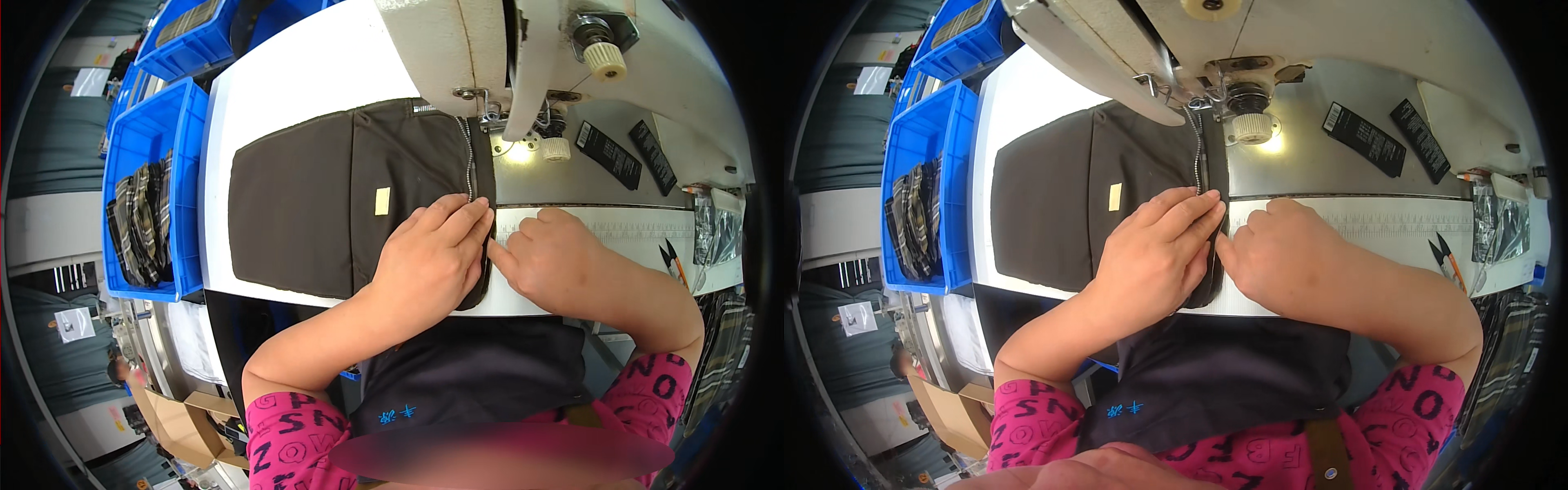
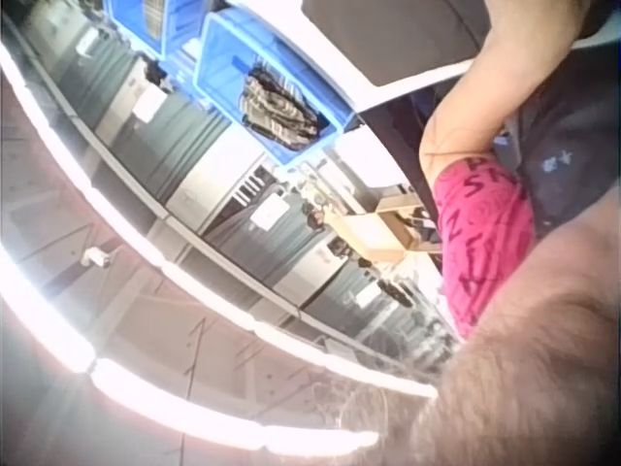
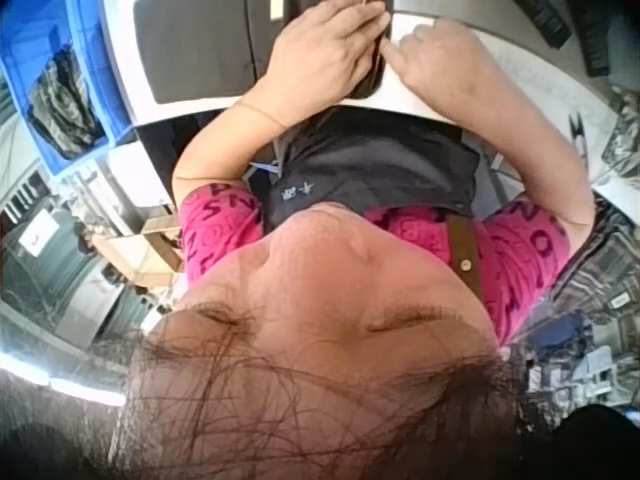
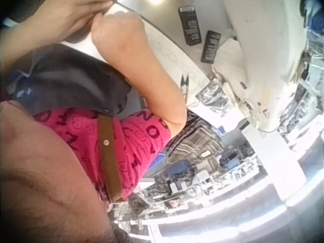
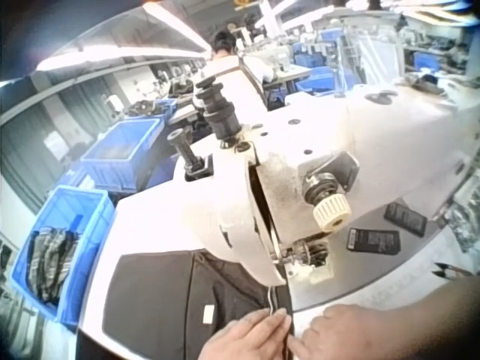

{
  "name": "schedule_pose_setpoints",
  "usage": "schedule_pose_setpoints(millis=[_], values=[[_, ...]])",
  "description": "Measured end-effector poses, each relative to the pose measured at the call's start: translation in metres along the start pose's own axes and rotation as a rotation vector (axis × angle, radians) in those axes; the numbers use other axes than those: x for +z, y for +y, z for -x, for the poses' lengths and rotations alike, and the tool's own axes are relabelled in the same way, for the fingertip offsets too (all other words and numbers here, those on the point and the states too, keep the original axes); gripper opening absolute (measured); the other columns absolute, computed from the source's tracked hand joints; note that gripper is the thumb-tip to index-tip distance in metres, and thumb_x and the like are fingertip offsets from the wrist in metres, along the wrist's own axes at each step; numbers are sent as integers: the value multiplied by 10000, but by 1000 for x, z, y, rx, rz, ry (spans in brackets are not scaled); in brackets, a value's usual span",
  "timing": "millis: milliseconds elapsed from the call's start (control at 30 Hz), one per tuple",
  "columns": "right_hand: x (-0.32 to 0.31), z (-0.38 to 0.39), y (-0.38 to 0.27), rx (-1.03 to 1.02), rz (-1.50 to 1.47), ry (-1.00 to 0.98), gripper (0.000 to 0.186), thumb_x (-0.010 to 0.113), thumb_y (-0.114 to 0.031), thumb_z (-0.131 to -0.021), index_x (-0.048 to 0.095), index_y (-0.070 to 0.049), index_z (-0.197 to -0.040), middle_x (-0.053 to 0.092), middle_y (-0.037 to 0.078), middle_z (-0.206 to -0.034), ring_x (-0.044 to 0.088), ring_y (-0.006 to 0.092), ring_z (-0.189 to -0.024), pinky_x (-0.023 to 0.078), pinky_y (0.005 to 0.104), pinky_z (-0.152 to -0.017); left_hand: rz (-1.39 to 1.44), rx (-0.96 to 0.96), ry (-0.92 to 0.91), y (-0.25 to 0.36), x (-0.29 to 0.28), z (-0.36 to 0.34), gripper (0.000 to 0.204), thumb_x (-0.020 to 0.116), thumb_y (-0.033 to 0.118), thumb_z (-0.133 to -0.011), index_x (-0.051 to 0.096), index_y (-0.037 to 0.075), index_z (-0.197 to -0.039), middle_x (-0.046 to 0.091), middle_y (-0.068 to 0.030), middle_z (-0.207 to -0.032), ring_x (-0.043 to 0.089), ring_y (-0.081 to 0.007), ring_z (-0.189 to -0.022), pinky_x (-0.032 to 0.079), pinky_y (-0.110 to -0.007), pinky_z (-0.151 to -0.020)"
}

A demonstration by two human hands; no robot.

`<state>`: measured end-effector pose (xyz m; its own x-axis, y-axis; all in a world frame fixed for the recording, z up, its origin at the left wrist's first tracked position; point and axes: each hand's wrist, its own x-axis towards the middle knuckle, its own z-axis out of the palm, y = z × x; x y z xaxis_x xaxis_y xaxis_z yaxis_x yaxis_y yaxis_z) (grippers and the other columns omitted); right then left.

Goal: Using an industrial sewing machine to stitch together panels of a leather and fabric bag.

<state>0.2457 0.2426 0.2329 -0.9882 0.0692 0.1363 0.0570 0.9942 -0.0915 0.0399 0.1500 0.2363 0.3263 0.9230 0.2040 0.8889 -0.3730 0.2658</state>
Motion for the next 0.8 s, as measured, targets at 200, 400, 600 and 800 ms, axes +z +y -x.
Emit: schedule_pose_setpoints(millis=[200, 400, 600, 800], values=[[6, -3, 7, 79, 50, 28, 208, 657, -127, -828, 715, -40, -1009, 636, 16, -729, 645, 205, -717, 471, 357, -650, -12, 22, 14, -16, 2, -12, 522, 737, -1, -755, 709, 31, -1276, 681, -62, -1327, 638, -270, -1249, 557, -352, -1013], [17, -6, 16, 141, 4, 139, 173, 639, -116, -828, 693, -63, -983, 619, 28, -800, 636, 203, -799, 473, 350, -687, -4, 39, 62, -34, 7, -27, 469, 719, -23, -782, 725, 46, -1246, 697, -61, -1306, 652, -277, -1242, 568, -364, -1009], [23, -10, 27, 188, 26, 180, 231, 692, -119, -776, 691, -62, -1000, 601, 32, -800, 625, 219, -813, 464, 373, -739, -1, 65, 98, -51, 8, -43, 457, 703, -23, -812, 733, 69, -1259, 699, -56, -1321, 666, -278, -1210, 578, -381, -985], [31, -17, 32, 244, 65, 244, 247, 696, -119, -768, 700, -63, -1009, 607, 33, -800, 623, 226, -812, 457, 378, -751, 35, 56, 130, -64, 9, -54, 362, 694, -9, -874, 762, 78, -1219, 730, -55, -1275, 683, -273, -1164, 585, -386, -942]])
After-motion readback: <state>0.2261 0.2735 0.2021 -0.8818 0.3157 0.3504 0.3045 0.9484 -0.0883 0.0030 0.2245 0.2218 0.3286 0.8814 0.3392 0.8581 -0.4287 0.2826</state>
